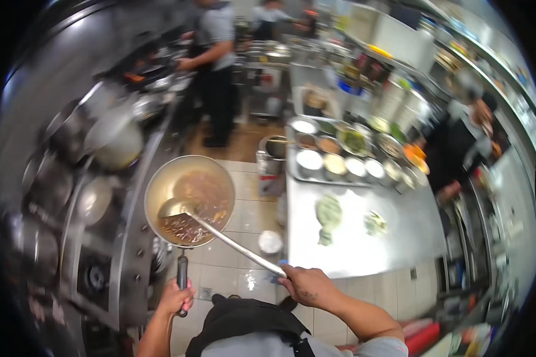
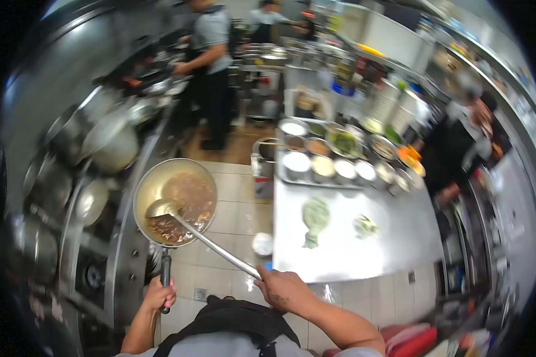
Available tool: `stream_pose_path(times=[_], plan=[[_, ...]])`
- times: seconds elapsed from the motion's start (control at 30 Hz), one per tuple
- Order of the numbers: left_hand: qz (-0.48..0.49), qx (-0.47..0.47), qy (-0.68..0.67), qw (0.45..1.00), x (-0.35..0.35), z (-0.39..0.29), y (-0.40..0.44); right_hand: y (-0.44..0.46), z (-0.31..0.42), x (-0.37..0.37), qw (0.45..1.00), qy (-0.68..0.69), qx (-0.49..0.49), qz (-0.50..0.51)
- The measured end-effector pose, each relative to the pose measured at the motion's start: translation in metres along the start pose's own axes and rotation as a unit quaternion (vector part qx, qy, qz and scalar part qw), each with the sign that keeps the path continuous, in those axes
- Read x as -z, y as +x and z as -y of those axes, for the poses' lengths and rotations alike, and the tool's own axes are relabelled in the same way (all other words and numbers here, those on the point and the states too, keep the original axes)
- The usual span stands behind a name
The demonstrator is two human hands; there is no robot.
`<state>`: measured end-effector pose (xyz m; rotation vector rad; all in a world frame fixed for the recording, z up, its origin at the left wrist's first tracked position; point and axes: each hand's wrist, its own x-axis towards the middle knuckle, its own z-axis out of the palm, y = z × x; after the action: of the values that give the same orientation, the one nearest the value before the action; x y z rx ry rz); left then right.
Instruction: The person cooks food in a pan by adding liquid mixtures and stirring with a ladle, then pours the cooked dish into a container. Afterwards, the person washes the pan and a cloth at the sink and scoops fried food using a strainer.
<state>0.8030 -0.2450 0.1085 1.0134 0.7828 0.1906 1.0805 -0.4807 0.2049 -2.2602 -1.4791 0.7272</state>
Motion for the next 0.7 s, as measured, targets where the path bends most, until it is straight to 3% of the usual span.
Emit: stream_pose_path(times=[0.2, 0.33, 0.5, 0.7], plan=[[0.113, 0.025, 0.062, 0.991, -0.119, 0.0, 0.035, -0.101, -0.093, 0.045, 0.992, 0.013, -0.082, -0.097], [0.177, 0.038, 0.086, 0.98, -0.2, -0.008, 0.055, -0.142, -0.137, 0.076, 0.96, -0.045, -0.14, -0.239], [0.276, 0.042, 0.15, 0.948, -0.283, -0.015, 0.083, -0.186, -0.169, 0.108, 0.931, -0.043, -0.226, -0.284], [0.315, 0.035, 0.235, 0.919, -0.35, -0.016, 0.138, -0.227, -0.202, 0.103, 0.884, 0.035, -0.316, -0.342]])
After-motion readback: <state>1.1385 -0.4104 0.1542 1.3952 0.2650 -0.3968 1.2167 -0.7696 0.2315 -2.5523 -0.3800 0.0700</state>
